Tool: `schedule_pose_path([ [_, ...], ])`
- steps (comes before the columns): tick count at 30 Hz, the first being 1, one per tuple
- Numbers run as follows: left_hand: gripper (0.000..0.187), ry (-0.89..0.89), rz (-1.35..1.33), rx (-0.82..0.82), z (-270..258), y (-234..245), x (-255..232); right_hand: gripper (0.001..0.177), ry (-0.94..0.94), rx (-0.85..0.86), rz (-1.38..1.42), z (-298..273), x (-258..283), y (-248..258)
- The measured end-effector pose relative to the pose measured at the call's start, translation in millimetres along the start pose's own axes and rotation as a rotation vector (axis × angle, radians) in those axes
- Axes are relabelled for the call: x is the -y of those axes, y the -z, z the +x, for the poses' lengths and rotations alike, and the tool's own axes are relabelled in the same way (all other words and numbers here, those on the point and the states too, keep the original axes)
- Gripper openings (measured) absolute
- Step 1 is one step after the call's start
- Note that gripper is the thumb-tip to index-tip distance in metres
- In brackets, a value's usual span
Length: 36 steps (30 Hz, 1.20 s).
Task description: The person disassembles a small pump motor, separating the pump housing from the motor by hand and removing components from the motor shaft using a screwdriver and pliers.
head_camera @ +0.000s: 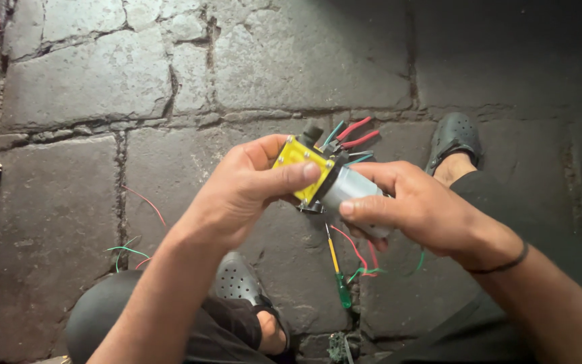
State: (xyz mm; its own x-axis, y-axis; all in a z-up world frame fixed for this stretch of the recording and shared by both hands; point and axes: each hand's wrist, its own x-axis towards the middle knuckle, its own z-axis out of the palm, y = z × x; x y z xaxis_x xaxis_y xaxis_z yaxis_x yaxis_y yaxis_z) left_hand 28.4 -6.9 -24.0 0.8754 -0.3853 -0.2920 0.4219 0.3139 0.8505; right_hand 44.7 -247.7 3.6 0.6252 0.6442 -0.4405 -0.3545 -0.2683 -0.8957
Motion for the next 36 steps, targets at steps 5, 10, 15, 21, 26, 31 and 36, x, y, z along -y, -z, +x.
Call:
schedule_pose_path([
  [5,0.058,-0.057,0.339,0.103,-12.9,-6.2,-16.3,0.041,-0.039,-0.033,-0.289,-6.4,14.3,-8.4],
  [10,0.062,-0.21,0.676,0.024,-19.2,-21.0,-19.0,0.043,0.008,-0.047,-0.412,-10.6,19.7,-8.6],
  [15,0.062,-0.372,0.812,0.008,-20.5,-23.4,-16.2,0.044,0.141,0.042,-0.343,-13.3,11.6,-2.8],
  [21,0.062,-0.44,0.851,-0.053,-21.2,-29.5,-8.6,0.037,0.066,-0.037,-0.497,-13.6,17.7,-6.8],
  [26,0.06,-0.513,0.86,-0.003,-20.1,-24.2,-6.7,0.038,0.007,-0.024,-0.481,-12.6,18.5,-10.5],
  [31,0.058,-0.409,0.653,-0.022,-21.4,-25.5,-3.3,0.039,0.189,-0.019,-0.435,-13.4,14.2,-6.2],
  [36,0.059,-0.44,0.728,-0.023,-20.2,-25.6,-2.6,0.042,0.169,-0.048,-0.486,-13.3,9.6,-7.0],
])
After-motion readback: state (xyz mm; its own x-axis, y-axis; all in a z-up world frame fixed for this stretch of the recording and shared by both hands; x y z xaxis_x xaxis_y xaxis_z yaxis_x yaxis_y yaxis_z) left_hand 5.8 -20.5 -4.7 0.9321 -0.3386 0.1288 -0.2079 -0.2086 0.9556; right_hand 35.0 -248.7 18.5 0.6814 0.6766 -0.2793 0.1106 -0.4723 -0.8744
